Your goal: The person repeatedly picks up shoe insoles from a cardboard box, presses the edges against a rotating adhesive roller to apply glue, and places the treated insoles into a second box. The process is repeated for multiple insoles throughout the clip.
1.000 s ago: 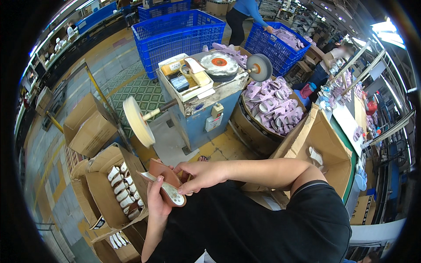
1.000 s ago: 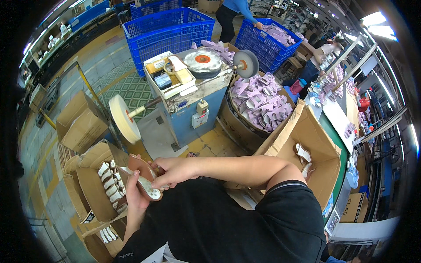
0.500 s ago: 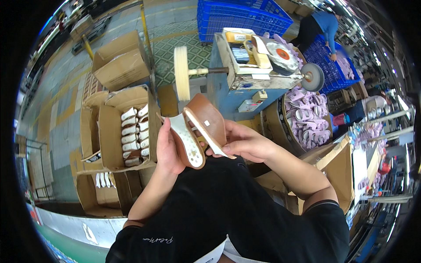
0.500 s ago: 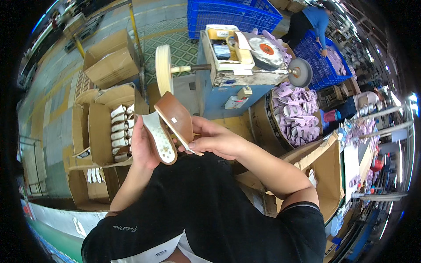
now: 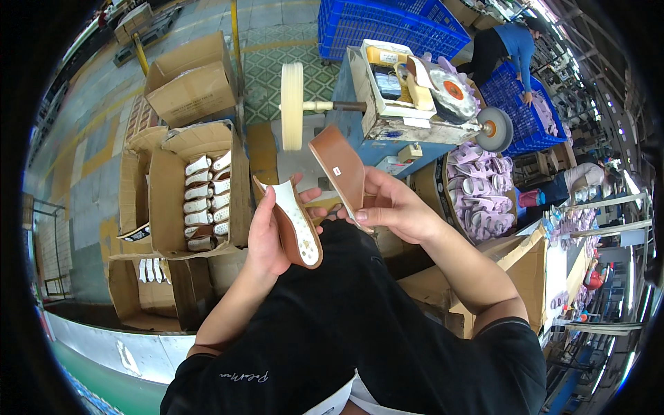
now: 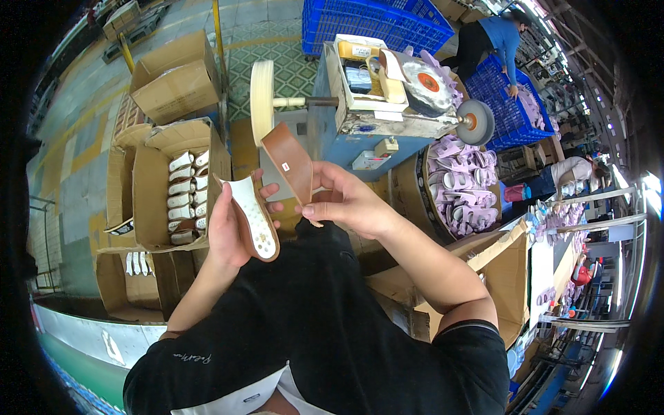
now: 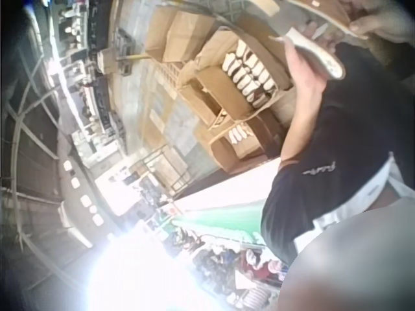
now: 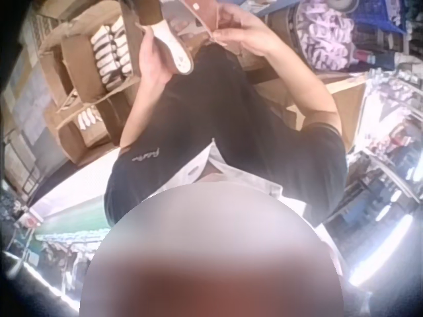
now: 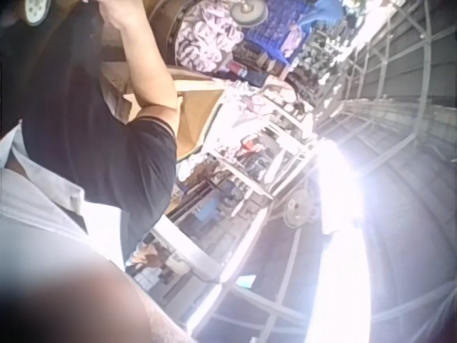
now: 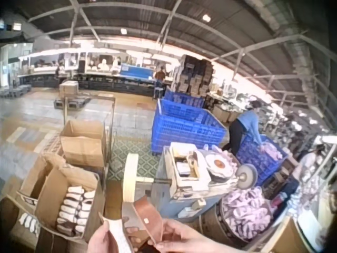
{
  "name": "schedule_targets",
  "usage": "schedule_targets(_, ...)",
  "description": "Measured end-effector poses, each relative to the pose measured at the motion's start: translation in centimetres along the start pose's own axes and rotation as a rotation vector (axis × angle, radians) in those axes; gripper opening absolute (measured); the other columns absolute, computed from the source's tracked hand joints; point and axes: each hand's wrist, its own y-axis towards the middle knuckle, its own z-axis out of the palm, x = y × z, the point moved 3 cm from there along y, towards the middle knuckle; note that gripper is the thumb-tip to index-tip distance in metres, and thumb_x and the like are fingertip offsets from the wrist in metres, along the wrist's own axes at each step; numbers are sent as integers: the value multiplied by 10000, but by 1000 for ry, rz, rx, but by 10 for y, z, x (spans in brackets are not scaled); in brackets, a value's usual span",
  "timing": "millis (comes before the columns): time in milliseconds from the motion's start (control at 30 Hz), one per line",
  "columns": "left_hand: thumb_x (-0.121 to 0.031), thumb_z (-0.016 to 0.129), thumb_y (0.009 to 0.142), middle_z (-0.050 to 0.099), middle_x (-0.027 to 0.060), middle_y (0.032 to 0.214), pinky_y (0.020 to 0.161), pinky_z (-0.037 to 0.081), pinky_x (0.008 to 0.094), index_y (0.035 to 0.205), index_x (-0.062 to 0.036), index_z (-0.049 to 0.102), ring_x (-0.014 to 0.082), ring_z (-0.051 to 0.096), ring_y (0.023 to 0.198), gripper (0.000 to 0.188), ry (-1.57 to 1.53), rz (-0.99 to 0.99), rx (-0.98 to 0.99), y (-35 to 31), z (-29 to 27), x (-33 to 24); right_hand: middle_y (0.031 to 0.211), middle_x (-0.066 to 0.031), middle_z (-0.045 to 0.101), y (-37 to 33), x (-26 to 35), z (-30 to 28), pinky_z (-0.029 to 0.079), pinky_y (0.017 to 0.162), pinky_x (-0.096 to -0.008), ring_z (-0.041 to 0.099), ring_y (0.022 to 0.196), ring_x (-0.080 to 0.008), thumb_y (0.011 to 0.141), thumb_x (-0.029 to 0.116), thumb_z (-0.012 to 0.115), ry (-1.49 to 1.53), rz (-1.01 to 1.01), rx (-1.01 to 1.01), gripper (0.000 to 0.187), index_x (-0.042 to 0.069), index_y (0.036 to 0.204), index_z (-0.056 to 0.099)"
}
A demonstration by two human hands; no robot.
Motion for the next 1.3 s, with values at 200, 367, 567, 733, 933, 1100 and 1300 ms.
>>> schedule_targets(200,-671,400,1190,677,189,1501,912,661,468,1730,-83,419,324,731,1192,798,0,13,-34,3,-12,0,1378,-143,650,9,5,-6,626,875,-358,721,1149,-206,1000,25,866,-48,-128,-61,817,-2,1676,409)
schedule_targets(367,-656,392,1198,676,179,1508,915,651,471,1729,-101,435,328,729,1195,769,6,-9,-72,3,-18,-1,1378,-150,671,22,13,-39,628,887,-366,745,1097,-210,970,85,897,-259,-93,-242,836,-17,1662,439)
schedule_targets(567,-645,391,1202,680,165,1492,923,640,477,1738,-119,433,324,721,1197,752,19,-4,-89,0,-23,-6,1204,-200,789,60,42,-124,646,879,-408,818,1015,-278,886,322,956,-794,-6,-705,904,-51,1587,524)
schedule_targets(733,-643,460,1189,685,158,1492,948,618,477,1681,-156,468,317,729,1202,693,18,7,-132,-5,-26,-11,1304,-266,776,110,75,-179,602,1041,-502,767,1223,-429,870,503,899,-1432,-51,-1027,903,-5,1554,598)
schedule_targets(933,-719,465,1158,732,139,1358,935,613,469,1507,-138,569,282,717,1115,686,-135,82,-220,-6,-36,-15,1540,-287,668,164,63,-199,627,1066,-525,766,1279,-425,1082,597,646,-1691,412,-899,708,-10,1443,680)
schedule_targets(1100,-542,530,1210,686,98,1264,1031,568,437,1481,-107,592,251,691,1133,516,-161,170,-368,-12,-47,-24,1509,-301,666,142,43,-152,583,1111,-580,701,1337,-485,1121,593,592,-1771,292,-952,693,-5,1462,673)
schedule_targets(1300,-590,568,1194,642,69,1322,1071,543,424,1512,-69,576,218,645,1210,610,-57,279,-376,-10,-41,-34,1556,-264,654,90,24,-33,538,1185,-515,657,1425,-389,1139,354,697,-1525,-218,-298,610,-44,1585,572)
